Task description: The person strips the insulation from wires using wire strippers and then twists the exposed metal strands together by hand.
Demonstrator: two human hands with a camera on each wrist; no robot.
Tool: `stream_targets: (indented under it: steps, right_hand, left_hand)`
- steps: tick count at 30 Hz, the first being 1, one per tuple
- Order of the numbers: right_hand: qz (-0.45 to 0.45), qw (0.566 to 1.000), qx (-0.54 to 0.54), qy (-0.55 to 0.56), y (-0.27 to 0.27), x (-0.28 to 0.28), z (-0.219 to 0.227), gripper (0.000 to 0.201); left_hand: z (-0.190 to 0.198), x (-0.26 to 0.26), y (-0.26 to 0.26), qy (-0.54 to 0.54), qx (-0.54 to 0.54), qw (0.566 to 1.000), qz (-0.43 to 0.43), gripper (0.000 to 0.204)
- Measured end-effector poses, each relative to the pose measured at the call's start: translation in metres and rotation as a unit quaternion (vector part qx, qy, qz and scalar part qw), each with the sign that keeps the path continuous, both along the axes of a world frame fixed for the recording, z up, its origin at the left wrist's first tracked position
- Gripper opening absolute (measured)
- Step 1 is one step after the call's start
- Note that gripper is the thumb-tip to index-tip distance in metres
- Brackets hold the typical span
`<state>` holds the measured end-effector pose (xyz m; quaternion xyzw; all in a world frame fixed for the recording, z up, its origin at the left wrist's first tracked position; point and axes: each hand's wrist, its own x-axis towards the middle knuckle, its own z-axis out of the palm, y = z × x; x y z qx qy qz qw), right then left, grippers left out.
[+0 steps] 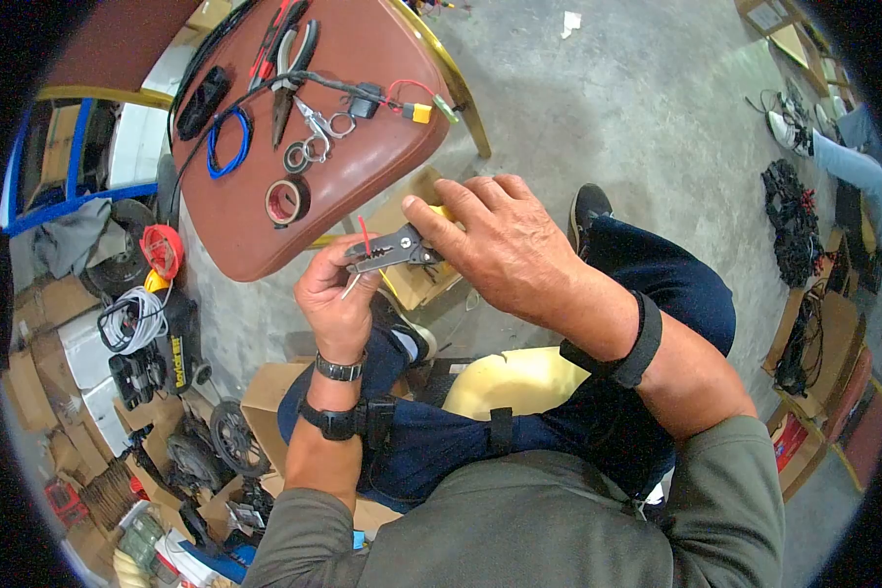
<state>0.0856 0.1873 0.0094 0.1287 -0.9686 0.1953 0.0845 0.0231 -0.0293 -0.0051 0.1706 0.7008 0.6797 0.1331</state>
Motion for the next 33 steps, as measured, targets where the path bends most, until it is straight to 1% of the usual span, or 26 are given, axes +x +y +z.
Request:
stream_targets:
  steps: [11, 17, 23, 29, 33]
  right_hand:
    - [0.003, 1.000, -0.013, -0.002, 0.0006, -0.0018, 0.0016, 0.052]
    - [0.006, 1.000, -0.017, 0.000, 0.0021, -0.0023, 0.0030, 0.051]
    - [0.006, 1.000, -0.007, -0.009, 0.0016, -0.0015, 0.0019, 0.052]
    - [0.009, 1.000, -0.008, -0.019, 0.0016, -0.0011, 0.0031, 0.051]
    - [0.010, 1.000, -0.008, -0.014, 0.0018, -0.0017, 0.0041, 0.051]
  left_hand:
    - [0.0011, -0.0003, 0.0004, -0.007, -0.001, 1.000, 0.006, 0.021]
    - [-0.0023, -0.0017, 0.0009, 0.028, 0.005, 1.000, 0.007, 0.021]
    - [-0.0023, 0.0003, -0.0021, 0.001, 0.007, 1.000, 0.001, 0.022]
    - [-0.0071, -0.0006, -0.0042, 0.020, -0.008, 1.000, 0.000, 0.019]
    - [-0.0030, -0.0001, -0.0003, 0.000, -0.002, 1.000, 0.018, 0.021]
